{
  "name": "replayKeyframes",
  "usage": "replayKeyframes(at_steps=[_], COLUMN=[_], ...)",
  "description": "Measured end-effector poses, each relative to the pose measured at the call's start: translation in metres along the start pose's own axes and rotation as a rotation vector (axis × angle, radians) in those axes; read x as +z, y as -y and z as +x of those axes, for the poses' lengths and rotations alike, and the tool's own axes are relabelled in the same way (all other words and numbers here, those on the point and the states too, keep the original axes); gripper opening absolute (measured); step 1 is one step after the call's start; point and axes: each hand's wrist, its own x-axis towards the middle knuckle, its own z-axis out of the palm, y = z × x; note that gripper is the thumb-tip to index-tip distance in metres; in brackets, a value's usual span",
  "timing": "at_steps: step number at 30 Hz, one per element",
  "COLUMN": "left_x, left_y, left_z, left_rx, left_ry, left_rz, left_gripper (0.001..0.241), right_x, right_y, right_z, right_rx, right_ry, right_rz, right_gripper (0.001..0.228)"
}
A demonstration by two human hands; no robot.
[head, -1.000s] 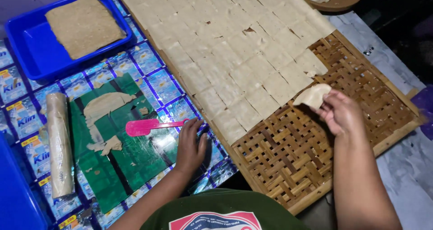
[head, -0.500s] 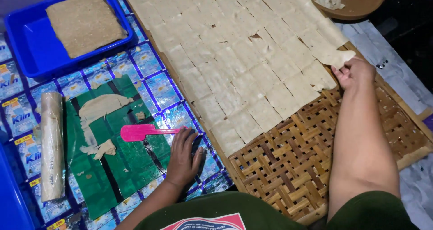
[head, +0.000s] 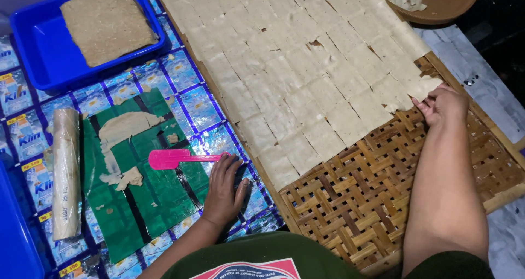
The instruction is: Flatten dough with a rolling pin and a scraper to make thin crackers and place them on a tray.
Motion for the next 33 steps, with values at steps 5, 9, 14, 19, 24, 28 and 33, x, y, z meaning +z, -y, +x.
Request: replayKeyframes(at_steps=[5,9,14,19,24,28,33], left_x=[0.001,0.0,-0.001,-0.008,0.023,-0.018,-0.092], left_y=[0.001,0.002,0.003,0.006,0.04,0.037,0.066], left_z=[-0.002,-0.003,-0.003,-0.008,-0.013,-0.01,-0.033], left_rx=[-0.009,-0.003,-0.028,-0.081,-0.267,-0.333,-0.26], left_ry=[-0.001,-0.015,-0.021,-0.039,-0.224,-0.277,-0.456], left_rz=[0.003,-0.003,-0.052,-0.226,-0.991,-0.986,-0.231], left_gripper=[0.048,0.047,0.048,0.053,0.043,0.039,0.041], right_x=[0.008,0.01,-0.004,0.037,0.134,0.191,0.237], right_y=[0.009,0.01,-0.004,-0.051,-0.108,-0.171,-0.219], right_z=[-0.011,-0.026,-0.025,-0.09,-0.296,-0.369,-0.425], right_rx=[-0.036,-0.105,-0.115,-0.499,-0.72,-0.808,-1.407], right_ry=[-0.073,-0.09,-0.207,-0.158,0.447,0.748,1.028], right_rz=[-0.341,-0.475,-0.563,-0.437,-0.329,-0.513,-0.995], right_gripper=[0.035,0.026,0.03,0.04,0.021,0.021,0.037])
